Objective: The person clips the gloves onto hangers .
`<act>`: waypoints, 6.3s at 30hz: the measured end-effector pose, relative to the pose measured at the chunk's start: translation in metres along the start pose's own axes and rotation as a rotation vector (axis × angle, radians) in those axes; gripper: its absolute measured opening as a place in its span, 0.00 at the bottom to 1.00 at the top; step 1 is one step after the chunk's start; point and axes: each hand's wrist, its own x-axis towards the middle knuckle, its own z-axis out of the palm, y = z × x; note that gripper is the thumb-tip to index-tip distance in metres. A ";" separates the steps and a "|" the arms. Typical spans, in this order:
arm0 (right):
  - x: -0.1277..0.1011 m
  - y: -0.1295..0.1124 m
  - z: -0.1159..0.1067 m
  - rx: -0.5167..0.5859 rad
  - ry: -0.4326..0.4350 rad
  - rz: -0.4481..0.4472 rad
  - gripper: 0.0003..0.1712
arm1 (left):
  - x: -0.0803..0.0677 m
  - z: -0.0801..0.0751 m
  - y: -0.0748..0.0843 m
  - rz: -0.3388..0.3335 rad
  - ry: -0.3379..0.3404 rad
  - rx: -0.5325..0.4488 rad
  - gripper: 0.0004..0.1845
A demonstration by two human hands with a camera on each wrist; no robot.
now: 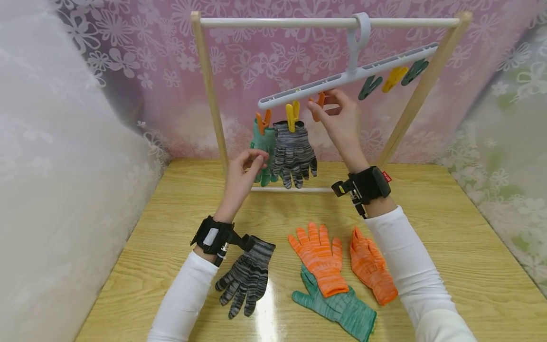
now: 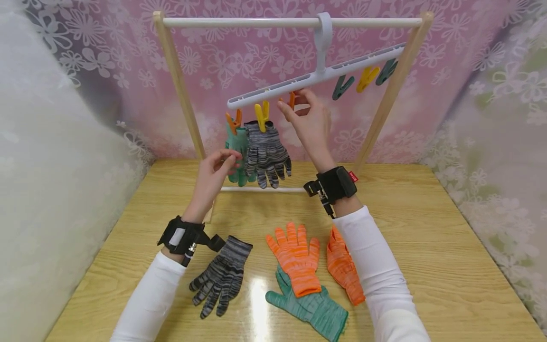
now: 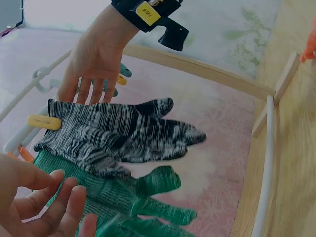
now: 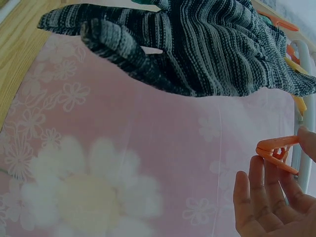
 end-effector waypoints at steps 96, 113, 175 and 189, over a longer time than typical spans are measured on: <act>-0.002 -0.020 0.020 0.074 -0.085 -0.025 0.21 | -0.039 -0.015 -0.016 -0.052 -0.505 0.316 0.13; -0.003 -0.023 0.021 0.092 -0.111 -0.028 0.21 | -0.003 0.039 0.037 0.243 -0.018 0.331 0.13; -0.001 -0.030 0.014 0.018 -0.054 0.014 0.22 | 0.045 0.054 0.030 -0.031 0.132 0.124 0.21; 0.000 -0.032 0.016 0.055 -0.047 0.027 0.20 | 0.049 0.059 0.027 -0.028 0.192 0.029 0.17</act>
